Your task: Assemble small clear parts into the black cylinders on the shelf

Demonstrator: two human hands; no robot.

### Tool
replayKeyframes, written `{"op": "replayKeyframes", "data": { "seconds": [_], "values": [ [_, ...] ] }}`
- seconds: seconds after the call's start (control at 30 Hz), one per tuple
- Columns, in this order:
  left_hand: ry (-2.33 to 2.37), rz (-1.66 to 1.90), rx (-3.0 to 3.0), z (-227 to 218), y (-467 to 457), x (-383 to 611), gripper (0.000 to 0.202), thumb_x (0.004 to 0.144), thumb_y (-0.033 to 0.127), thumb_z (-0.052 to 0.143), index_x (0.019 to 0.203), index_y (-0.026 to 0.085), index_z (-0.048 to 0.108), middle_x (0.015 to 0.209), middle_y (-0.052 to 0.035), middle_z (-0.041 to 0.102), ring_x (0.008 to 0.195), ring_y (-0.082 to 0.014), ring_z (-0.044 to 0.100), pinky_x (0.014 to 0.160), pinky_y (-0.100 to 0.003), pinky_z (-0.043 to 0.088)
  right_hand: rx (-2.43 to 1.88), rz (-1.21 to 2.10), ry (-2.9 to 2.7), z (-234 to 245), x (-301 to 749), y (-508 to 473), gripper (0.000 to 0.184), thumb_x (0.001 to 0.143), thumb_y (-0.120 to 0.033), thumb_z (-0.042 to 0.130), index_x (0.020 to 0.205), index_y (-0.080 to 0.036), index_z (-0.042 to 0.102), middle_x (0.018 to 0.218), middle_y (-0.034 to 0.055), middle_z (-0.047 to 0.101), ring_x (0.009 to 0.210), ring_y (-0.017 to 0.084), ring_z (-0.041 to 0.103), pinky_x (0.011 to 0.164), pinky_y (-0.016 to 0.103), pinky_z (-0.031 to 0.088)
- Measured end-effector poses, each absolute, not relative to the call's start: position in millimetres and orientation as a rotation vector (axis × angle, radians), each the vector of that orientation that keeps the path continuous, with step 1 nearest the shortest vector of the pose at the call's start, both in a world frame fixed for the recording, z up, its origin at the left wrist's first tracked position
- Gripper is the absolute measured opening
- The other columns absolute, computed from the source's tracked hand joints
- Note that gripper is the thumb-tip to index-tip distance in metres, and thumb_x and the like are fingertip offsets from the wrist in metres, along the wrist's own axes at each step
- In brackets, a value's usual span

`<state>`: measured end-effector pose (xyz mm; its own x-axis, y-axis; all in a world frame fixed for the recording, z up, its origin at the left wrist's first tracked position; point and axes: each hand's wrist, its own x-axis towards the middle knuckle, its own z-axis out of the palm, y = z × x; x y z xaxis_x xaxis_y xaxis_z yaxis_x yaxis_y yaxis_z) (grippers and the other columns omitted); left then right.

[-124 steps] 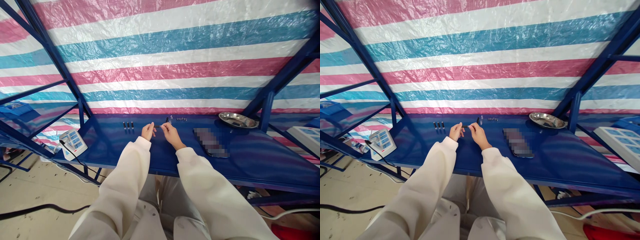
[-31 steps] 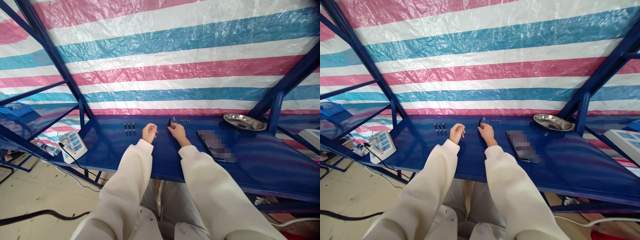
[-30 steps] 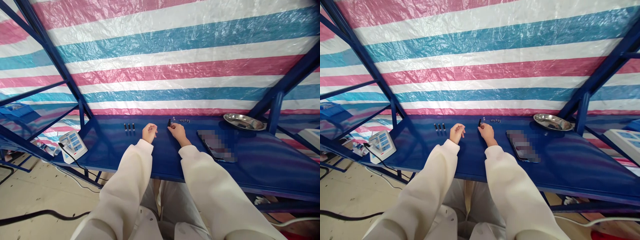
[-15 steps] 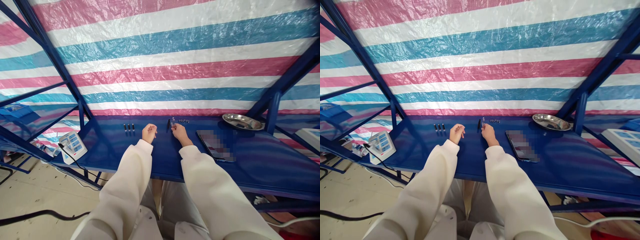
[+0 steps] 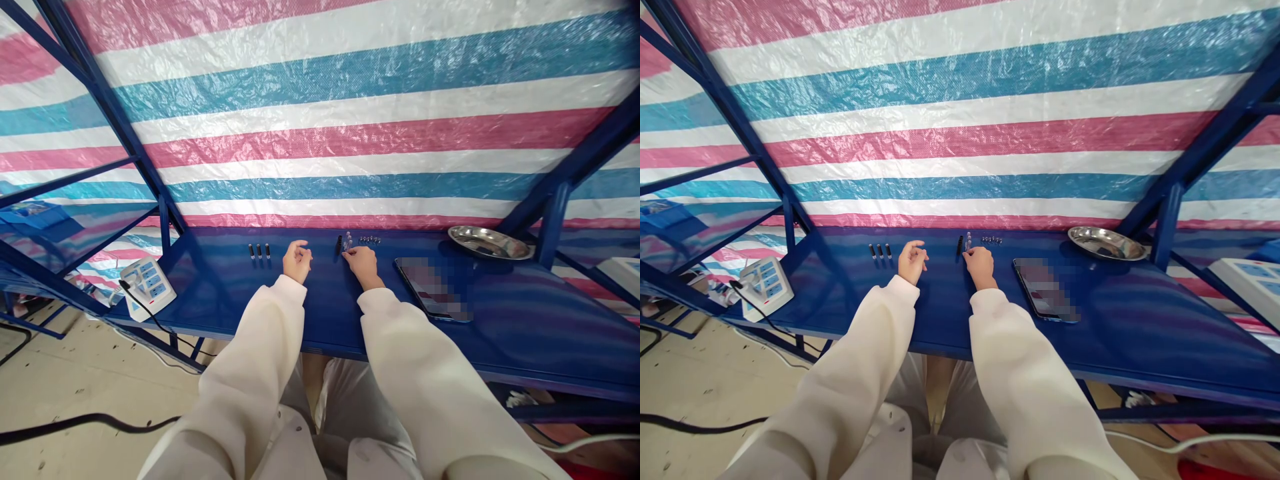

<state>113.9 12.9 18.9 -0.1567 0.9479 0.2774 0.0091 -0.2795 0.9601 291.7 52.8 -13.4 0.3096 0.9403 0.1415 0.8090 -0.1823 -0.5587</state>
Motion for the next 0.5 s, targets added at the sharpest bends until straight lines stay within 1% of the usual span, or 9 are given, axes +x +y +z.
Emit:
{"op": "replayKeyframes", "data": {
  "seconds": [0.03, 0.07, 0.1, 0.17, 0.23, 0.3, 0.4, 0.5],
  "values": [
    [1.189, 1.598, 1.312, 18.8, 13.0, 113.2, 0.038, 0.073, 0.017, 0.056, 0.110, 0.019, 0.050, 0.067, 0.0050, 0.057, 0.040, -0.0033, 0.044, 0.042, -0.016, 0.039, -2.046, 0.312, -1.554, -12.7, 291.3, 52.2, 0.023, 0.079, -0.031, 0.057, 0.090, -0.015, 0.070, 0.088, 0.0116, 0.070, 0.086, 0.023, 0.064, 0.071, 0.028, 0.045],
    [1.209, 1.658, 1.292, 18.9, 13.1, 112.1, 0.054, 0.072, 0.013, 0.056, 0.123, 0.022, 0.041, 0.076, 0.0040, 0.059, 0.041, -0.0025, 0.046, 0.045, -0.016, 0.042, -2.052, 0.306, -1.566, -12.0, 290.8, 51.2, 0.024, 0.079, -0.030, 0.057, 0.091, -0.014, 0.069, 0.088, 0.0121, 0.069, 0.087, 0.023, 0.064, 0.071, 0.028, 0.044],
    [1.229, 1.715, 1.266, 19.0, 13.4, 110.9, 0.067, 0.072, 0.011, 0.055, 0.132, 0.025, 0.030, 0.086, 0.0023, 0.061, 0.043, -0.0019, 0.048, 0.048, -0.016, 0.044, -2.058, 0.298, -1.580, -11.0, 290.0, 49.7, 0.024, 0.079, -0.030, 0.057, 0.093, -0.013, 0.068, 0.089, 0.0127, 0.069, 0.088, 0.023, 0.063, 0.072, 0.028, 0.044],
    [1.266, 1.796, 1.192, 19.5, 14.5, 108.4, 0.082, 0.072, 0.007, 0.052, 0.140, 0.028, 0.012, 0.104, -0.0023, 0.059, 0.047, -0.0017, 0.052, 0.052, -0.016, 0.046, -2.069, 0.268, -1.593, -8.2, 288.0, 45.4, 0.027, 0.080, -0.029, 0.057, 0.098, -0.011, 0.064, 0.093, 0.0147, 0.068, 0.090, 0.023, 0.063, 0.073, 0.028, 0.043],
    [1.298, 1.816, 1.112, 19.7, 16.2, 106.2, 0.087, 0.072, 0.006, 0.049, 0.142, 0.029, 0.003, 0.115, -0.0064, 0.055, 0.051, -0.0026, 0.056, 0.050, -0.016, 0.046, -2.088, 0.238, -1.583, -4.0, 285.3, 39.3, 0.029, 0.081, -0.029, 0.056, 0.102, -0.009, 0.058, 0.094, 0.0161, 0.066, 0.090, 0.023, 0.062, 0.073, 0.029, 0.043],
    [1.319, 1.805, 1.049, 19.5, 18.2, 104.8, 0.089, 0.072, 0.006, 0.048, 0.143, 0.030, 0.000, 0.121, -0.0086, 0.052, 0.054, -0.0035, 0.058, 0.045, -0.015, 0.044, -2.106, 0.232, -1.574, 1.5, 282.4, 32.5, 0.026, 0.083, -0.029, 0.053, 0.101, -0.011, 0.056, 0.091, 0.0153, 0.066, 0.087, 0.023, 0.063, 0.071, 0.029, 0.042],
    [1.339, 1.771, 0.968, 19.2, 20.4, 104.1, 0.090, 0.072, 0.006, 0.047, 0.143, 0.032, -0.002, 0.126, -0.0103, 0.050, 0.057, -0.0048, 0.060, 0.039, -0.013, 0.040, -2.108, 0.237, -1.594, 9.9, 278.4, 23.8, 0.020, 0.085, -0.033, 0.049, 0.089, -0.016, 0.057, 0.083, 0.0123, 0.065, 0.081, 0.023, 0.063, 0.068, 0.029, 0.041],
    [1.352, 1.733, 0.889, 19.6, 21.3, 103.9, 0.092, 0.073, 0.007, 0.049, 0.143, 0.032, -0.004, 0.131, -0.0120, 0.047, 0.060, -0.0068, 0.062, 0.037, -0.013, 0.039, -2.085, 0.207, -1.628, 15.6, 275.7, 18.6, 0.024, 0.085, -0.036, 0.046, 0.075, -0.018, 0.058, 0.077, 0.0104, 0.065, 0.076, 0.022, 0.062, 0.064, 0.028, 0.038]
  ]
}}
